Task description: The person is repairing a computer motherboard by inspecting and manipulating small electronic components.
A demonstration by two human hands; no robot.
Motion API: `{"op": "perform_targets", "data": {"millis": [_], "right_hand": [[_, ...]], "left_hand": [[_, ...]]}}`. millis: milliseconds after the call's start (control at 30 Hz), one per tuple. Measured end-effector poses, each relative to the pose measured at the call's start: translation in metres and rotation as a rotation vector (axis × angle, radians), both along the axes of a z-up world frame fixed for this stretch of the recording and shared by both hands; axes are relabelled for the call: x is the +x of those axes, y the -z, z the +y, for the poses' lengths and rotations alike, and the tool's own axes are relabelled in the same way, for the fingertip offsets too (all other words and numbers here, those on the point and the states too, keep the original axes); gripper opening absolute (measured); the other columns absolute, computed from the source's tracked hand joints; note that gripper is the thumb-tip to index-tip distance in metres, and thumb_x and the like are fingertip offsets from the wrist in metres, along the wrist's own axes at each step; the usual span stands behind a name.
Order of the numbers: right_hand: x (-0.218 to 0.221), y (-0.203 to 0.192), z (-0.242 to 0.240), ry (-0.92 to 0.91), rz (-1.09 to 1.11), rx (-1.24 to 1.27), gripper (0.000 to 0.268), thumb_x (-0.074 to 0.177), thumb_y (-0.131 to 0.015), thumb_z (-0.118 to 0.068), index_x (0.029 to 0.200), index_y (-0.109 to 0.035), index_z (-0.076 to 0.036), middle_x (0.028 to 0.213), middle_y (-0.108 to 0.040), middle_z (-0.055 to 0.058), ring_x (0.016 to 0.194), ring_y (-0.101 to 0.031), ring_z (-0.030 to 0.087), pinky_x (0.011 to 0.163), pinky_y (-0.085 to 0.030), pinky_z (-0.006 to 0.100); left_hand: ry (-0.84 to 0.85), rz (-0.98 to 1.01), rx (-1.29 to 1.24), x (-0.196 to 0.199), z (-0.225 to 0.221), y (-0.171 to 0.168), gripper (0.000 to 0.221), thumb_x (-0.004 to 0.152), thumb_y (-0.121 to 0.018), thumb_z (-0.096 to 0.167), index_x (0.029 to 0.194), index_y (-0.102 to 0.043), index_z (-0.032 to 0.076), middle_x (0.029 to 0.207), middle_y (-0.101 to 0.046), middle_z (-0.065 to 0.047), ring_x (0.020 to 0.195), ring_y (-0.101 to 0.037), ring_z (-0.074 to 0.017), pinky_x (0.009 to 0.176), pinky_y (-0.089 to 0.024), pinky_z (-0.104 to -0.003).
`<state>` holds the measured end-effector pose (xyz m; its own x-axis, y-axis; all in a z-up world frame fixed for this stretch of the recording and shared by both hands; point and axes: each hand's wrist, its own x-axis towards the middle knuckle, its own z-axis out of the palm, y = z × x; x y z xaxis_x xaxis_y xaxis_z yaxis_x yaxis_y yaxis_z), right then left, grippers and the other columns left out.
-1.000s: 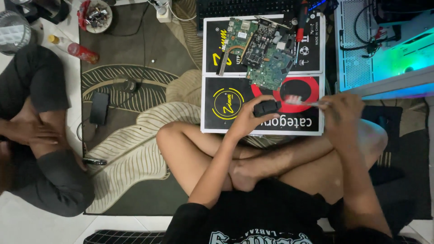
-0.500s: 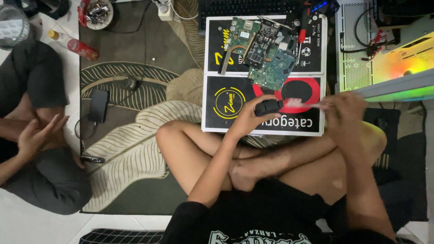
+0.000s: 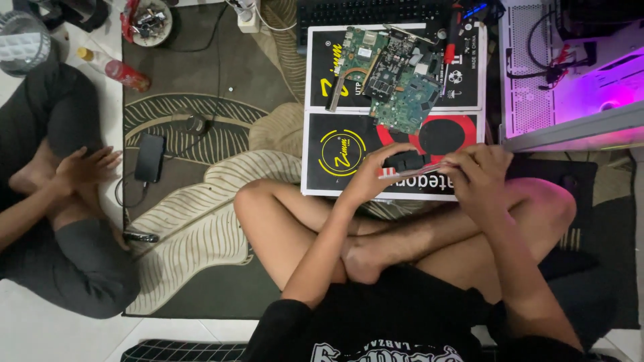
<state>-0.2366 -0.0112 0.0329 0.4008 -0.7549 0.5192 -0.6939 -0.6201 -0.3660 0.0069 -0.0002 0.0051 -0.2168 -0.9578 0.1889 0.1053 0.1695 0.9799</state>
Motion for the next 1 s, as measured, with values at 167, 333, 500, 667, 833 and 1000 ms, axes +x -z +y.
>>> {"op": "perform_targets", "data": {"millis": [167,333,500,667,833,1000], "right_hand": [[0.008,-0.009,0.001,-0.035,0.042,0.022,0.016,0.103,-0.070,-0.036,0.106,-0.072,-0.020,0.099,-0.059,0.000,0.091,-0.053,0.024,0.087,-0.038,0.038],[0.023,0.006,0.013,-0.038,0.036,0.041,0.024,0.094,-0.072,-0.047,0.099,-0.070,-0.024,0.097,-0.055,0.000,0.088,-0.050,0.026,0.086,-0.036,0.041],[-0.009,0.018,0.005,0.009,-0.062,0.043,0.010,0.098,-0.073,-0.037,0.098,-0.075,-0.027,0.097,-0.060,0.000,0.088,-0.052,0.024,0.086,-0.035,0.037],[-0.046,0.031,0.005,0.130,-0.104,0.109,0.015,0.095,-0.079,-0.029,0.094,-0.072,-0.016,0.097,-0.062,0.004,0.092,-0.055,0.032,0.093,-0.040,0.041],[0.015,0.018,0.024,0.002,-0.155,0.118,0.016,0.090,-0.078,-0.037,0.090,-0.073,-0.021,0.088,-0.061,0.000,0.083,-0.055,0.026,0.087,-0.039,0.040],[-0.007,0.018,-0.001,-0.006,-0.095,0.051,0.012,0.091,-0.076,-0.037,0.091,-0.074,-0.025,0.088,-0.062,-0.001,0.082,-0.056,0.026,0.086,-0.040,0.040]], "left_hand": [[-0.001,0.001,0.020,0.000,-0.001,0.005,0.047,0.081,-0.085,0.005,0.125,-0.068,0.009,0.120,-0.071,-0.016,0.119,-0.064,-0.0328,0.108,-0.045,-0.049],[-0.011,-0.041,-0.013,-0.002,-0.003,0.003,0.044,0.080,-0.086,0.010,0.122,-0.070,0.009,0.116,-0.072,-0.016,0.115,-0.067,-0.0320,0.105,-0.048,-0.047],[-0.031,0.013,-0.004,-0.004,0.002,0.004,0.045,0.079,-0.086,0.011,0.122,-0.072,0.014,0.115,-0.074,-0.012,0.115,-0.066,-0.0253,0.105,-0.049,-0.042],[-0.132,-0.028,0.114,-0.007,0.001,0.006,0.048,0.075,-0.091,0.015,0.120,-0.073,0.009,0.115,-0.075,-0.012,0.114,-0.068,-0.0247,0.105,-0.048,-0.040],[-0.100,-0.072,0.072,-0.012,0.001,0.010,0.048,0.073,-0.092,0.014,0.117,-0.075,0.012,0.112,-0.076,-0.010,0.114,-0.068,-0.0244,0.100,-0.050,-0.039],[-0.095,-0.074,0.071,-0.008,0.005,-0.014,0.042,0.075,-0.091,0.011,0.115,-0.077,0.013,0.109,-0.077,-0.010,0.113,-0.067,-0.0176,0.100,-0.051,-0.035]]}}
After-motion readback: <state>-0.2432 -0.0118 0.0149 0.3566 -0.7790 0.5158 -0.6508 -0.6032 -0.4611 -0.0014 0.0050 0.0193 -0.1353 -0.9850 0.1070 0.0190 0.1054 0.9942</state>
